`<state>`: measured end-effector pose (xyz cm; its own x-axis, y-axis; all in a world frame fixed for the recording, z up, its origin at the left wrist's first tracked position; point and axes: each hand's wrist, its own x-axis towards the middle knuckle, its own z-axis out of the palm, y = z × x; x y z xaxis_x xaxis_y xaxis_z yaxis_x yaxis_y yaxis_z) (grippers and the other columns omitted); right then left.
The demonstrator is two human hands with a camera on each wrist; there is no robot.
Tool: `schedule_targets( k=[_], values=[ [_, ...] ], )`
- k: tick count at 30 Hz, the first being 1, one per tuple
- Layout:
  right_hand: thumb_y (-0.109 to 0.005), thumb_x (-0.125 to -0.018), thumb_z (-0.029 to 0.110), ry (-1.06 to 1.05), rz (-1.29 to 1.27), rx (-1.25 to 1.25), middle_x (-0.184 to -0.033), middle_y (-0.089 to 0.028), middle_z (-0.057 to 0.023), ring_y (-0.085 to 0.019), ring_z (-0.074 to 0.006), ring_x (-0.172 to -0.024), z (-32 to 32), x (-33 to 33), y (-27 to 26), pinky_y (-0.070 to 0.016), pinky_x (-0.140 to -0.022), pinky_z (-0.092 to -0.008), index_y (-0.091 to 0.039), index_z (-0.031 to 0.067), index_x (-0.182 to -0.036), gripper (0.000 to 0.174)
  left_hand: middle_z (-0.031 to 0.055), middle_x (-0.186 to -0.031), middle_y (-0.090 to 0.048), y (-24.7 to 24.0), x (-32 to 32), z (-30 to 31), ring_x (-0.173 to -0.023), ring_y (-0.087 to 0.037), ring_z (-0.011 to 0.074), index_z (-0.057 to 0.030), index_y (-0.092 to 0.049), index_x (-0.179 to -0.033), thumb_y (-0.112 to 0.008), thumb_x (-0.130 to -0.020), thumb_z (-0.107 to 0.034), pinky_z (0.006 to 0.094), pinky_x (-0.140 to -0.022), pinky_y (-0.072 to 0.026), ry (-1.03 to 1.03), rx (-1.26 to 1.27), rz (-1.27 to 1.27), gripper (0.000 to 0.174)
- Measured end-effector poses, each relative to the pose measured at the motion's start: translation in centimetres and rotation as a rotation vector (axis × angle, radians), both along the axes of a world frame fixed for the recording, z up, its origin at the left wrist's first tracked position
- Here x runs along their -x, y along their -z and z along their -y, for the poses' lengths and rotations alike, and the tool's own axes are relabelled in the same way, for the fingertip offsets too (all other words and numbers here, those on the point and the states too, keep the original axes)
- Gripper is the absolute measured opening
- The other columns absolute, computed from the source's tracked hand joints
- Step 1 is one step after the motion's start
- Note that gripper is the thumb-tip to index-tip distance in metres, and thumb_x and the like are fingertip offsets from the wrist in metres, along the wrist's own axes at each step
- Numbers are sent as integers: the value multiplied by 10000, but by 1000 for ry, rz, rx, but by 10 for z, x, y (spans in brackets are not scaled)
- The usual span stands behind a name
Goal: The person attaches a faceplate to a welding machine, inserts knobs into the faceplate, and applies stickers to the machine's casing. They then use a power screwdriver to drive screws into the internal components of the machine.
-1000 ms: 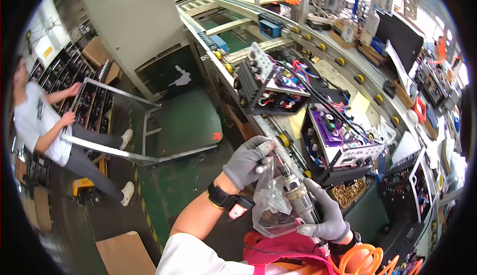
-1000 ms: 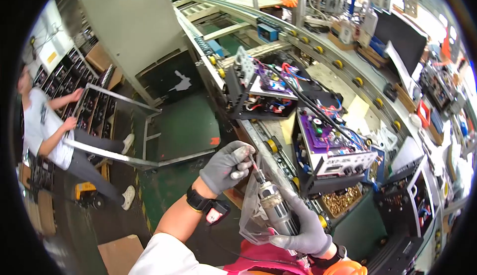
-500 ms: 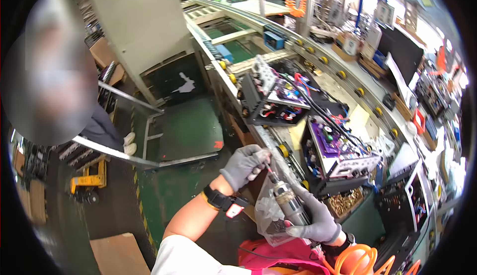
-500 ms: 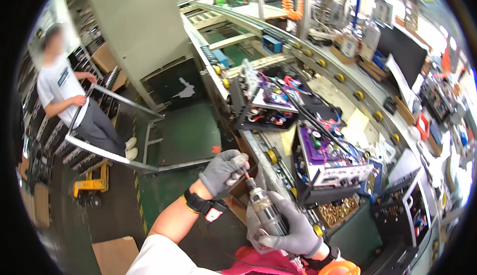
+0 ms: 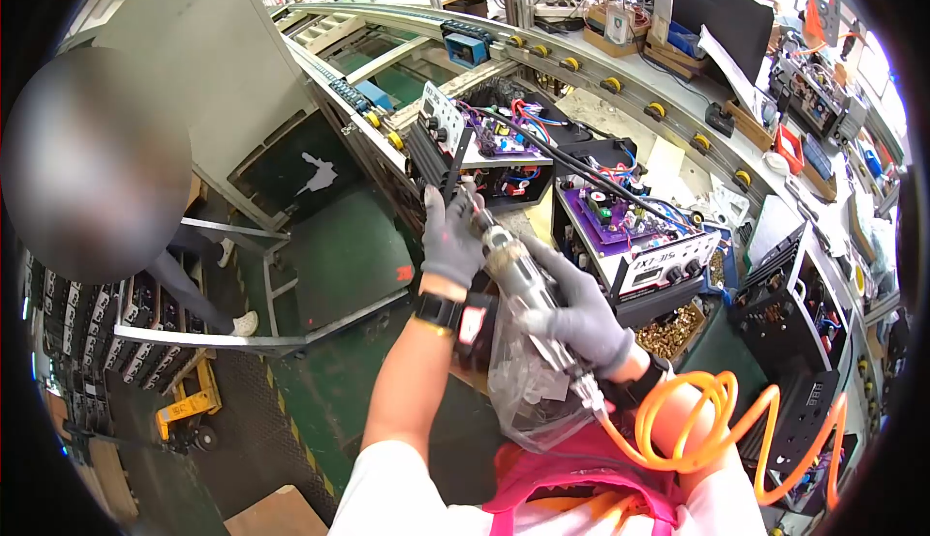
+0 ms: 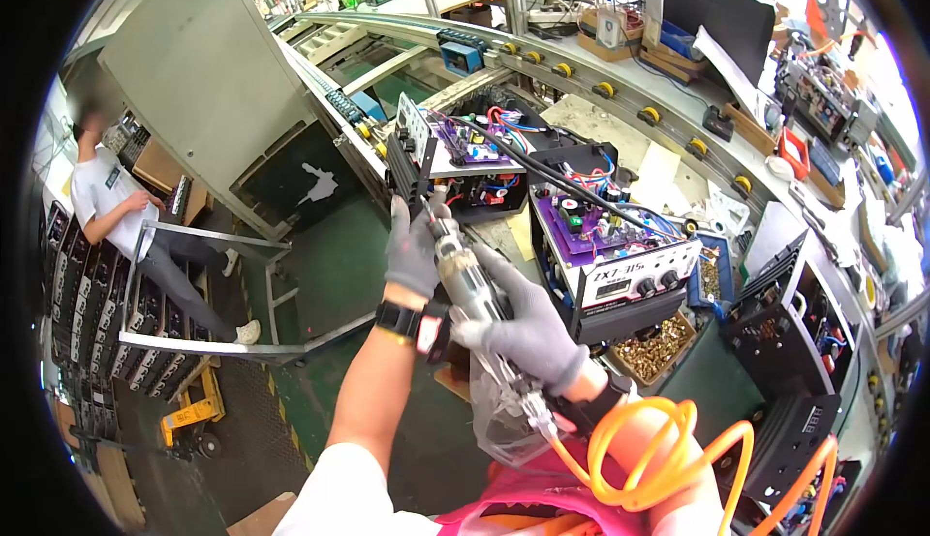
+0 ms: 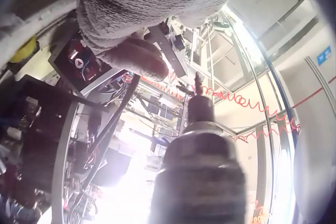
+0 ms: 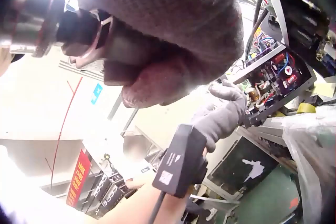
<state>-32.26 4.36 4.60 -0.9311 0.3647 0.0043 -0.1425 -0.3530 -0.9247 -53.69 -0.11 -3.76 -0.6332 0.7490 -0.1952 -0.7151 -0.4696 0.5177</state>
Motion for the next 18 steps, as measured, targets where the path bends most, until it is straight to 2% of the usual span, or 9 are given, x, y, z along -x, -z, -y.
schedule_targets(
  k=[1,4,5,8,9,12,16,17,18],
  values=[
    [-799,-669,96,22,5,-91,-1203,-560,-120,-572,-156,-1032,-5,8,4,-459,-907,-284,-282,-47,-1437,937,6,-784,-543,1,3,-13,-641,-514,155,-60,-536,-1219,-383,-911,-653,316,-613,-474,-67,-1,-69,685],
    [-801,-670,152,58,-1,-117,-1246,-547,-151,-571,-158,-1037,-12,24,15,-462,-902,-288,-281,-63,-1433,948,-5,-726,-508,5,9,-37,-563,-462,130,-76,-545,-969,-513,-878,-596,285,-535,-440,-9,-303,105,528],
    [-801,-668,163,66,11,-116,-1244,-547,-154,-569,-160,-1041,-12,27,15,-461,-903,-289,-281,-66,-1432,951,2,-703,-504,3,5,-41,-543,-457,126,-78,-518,-862,-568,-845,-579,269,-522,-437,30,-390,78,504],
    [-800,-663,194,87,37,-155,-1241,-548,-160,-566,-165,-1045,-16,34,18,-459,-901,-290,-287,-76,-1426,958,13,-582,-427,9,13,-53,-514,-440,159,-87,-503,-740,-514,-810,-701,278,-517,-422,35,-411,299,618],
    [-799,-661,203,94,40,-196,-1241,-547,-162,-567,-166,-1043,-19,37,23,-460,-899,-290,-291,-80,-1423,957,21,-585,-436,17,18,-55,-519,-449,160,-87,-499,-725,-536,-774,-719,265,-505,-420,84,-424,313,635],
    [-797,-657,220,114,31,-312,-1219,-560,-172,-575,-171,-1024,-28,47,37,-464,-889,-288,-302,-90,-1413,956,25,-585,-439,14,12,-52,-524,-454,161,-86,-495,-715,-524,-772,-729,266,-504,-421,-47,-209,72,645],
    [-802,-652,205,72,87,-313,-1204,-569,-182,-578,-179,-1022,-29,51,27,-462,-890,-287,-296,-83,-1420,964,21,-600,-455,34,29,-59,-537,-464,161,-99,-480,-756,-545,-771,-691,278,-492,-426,14,-263,137,596],
    [-803,-651,203,61,88,-293,-1208,-567,-180,-577,-179,-1022,-29,52,25,-461,-891,-286,-296,-80,-1421,965,10,-591,-432,39,32,-62,-525,-436,166,-115,-461,-685,-508,-721,-771,281,-501,-413,2,-214,108,659],
    [-805,-650,201,49,88,-272,-1213,-564,-179,-577,-178,-1022,-29,53,25,-461,-892,-285,-297,-77,-1423,965,12,-594,-438,44,34,-63,-533,-443,167,-114,-463,-686,-507,-724,-768,284,-504,-417,-19,-208,92,657]
  ],
)
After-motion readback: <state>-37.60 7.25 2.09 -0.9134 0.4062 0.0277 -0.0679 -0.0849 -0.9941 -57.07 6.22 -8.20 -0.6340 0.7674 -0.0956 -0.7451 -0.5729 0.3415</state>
